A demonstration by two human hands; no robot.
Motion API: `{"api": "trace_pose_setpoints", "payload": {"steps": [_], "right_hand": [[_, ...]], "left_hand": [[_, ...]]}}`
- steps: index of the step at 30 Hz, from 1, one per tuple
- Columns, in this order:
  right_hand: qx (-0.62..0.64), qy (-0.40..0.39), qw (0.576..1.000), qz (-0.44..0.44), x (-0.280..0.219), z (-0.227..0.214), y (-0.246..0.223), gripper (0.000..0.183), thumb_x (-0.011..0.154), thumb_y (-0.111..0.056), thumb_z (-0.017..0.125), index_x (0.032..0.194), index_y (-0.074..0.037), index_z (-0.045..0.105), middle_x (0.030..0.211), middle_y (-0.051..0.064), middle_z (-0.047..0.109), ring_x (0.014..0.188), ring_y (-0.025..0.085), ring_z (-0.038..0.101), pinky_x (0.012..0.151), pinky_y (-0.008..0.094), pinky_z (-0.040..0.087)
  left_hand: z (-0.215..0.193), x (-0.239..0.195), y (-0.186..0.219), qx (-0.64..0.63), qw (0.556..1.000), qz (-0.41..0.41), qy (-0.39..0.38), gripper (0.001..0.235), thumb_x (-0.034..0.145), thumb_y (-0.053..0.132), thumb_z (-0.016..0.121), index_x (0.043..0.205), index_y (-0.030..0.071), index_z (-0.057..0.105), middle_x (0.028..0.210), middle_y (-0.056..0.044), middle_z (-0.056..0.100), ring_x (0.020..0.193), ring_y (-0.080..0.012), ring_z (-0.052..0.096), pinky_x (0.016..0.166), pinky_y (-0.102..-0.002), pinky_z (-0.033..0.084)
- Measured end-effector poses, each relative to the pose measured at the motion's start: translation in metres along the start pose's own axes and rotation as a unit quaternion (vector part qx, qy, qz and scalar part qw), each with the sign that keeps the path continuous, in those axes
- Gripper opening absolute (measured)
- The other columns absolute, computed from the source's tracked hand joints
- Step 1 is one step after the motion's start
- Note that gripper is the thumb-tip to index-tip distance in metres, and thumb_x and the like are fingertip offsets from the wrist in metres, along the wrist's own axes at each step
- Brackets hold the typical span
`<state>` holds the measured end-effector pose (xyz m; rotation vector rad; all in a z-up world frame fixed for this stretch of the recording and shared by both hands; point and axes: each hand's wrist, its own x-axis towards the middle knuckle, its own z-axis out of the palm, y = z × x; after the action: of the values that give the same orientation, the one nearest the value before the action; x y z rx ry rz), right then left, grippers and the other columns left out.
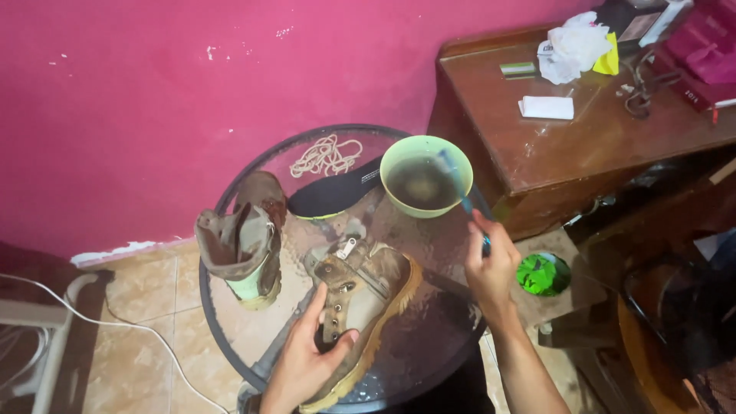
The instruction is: The person cleans a brown boot using a toothbrush and water from a bowl. They scrub the boot's surface, repeatedly dipping the toothbrush into the water to wet it, and rotate the boot to clean different areas.
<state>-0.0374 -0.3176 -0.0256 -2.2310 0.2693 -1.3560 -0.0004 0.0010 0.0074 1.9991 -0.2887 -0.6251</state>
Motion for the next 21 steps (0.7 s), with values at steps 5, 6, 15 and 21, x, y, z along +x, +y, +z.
{"api": "trace_pose_setpoints", "payload": {"steps": [5,6,15,21], "right_hand": [[-0.037,-0.037,0.998,0.036,-0.005,-0.003,0.000,0.017,0.104,-0.006,0.059,0.114,0.002,0.070,0.116,0.015,0.075,0.107,0.028,0.072,0.096,0.038,0.053],[-0.027,0.007,1.000,-0.002,-0.005,0.000,-0.001,0.016,0.105,-0.002,0.058,0.114,0.006,0.070,0.114,0.016,0.074,0.104,0.027,0.072,0.096,0.036,0.055],[-0.093,-0.112,0.988,0.056,-0.008,0.002,0.015,0.021,0.105,-0.019,0.059,0.115,-0.008,0.074,0.113,0.006,0.076,0.103,0.028,0.072,0.087,0.040,0.053],[-0.082,-0.137,0.985,0.069,-0.013,0.002,0.020,0.020,0.104,-0.017,0.057,0.116,-0.009,0.071,0.116,0.006,0.076,0.104,0.030,0.072,0.084,0.042,0.053]], "left_hand": [[0.003,0.000,-0.005,-0.031,0.999,-0.004,-0.014,0.098,0.083,0.034,0.078,0.163,0.022,0.023,0.163,-0.004,0.042,0.150,-0.0195,0.042,0.117,-0.029,0.035],[0.002,0.003,-0.006,-0.022,0.999,0.026,-0.007,0.097,0.083,0.034,0.078,0.162,0.019,0.023,0.161,-0.008,0.046,0.149,-0.0173,0.044,0.118,-0.028,0.033],[-0.001,0.001,0.005,-0.030,0.999,0.005,-0.025,0.098,0.085,0.036,0.075,0.163,0.021,0.018,0.169,-0.005,0.027,0.153,-0.0223,0.034,0.123,-0.035,0.028],[-0.003,-0.006,0.019,-0.019,0.998,-0.043,-0.035,0.099,0.086,0.032,0.077,0.164,0.027,0.015,0.172,0.000,0.020,0.154,-0.0250,0.034,0.124,-0.038,0.025]]}}
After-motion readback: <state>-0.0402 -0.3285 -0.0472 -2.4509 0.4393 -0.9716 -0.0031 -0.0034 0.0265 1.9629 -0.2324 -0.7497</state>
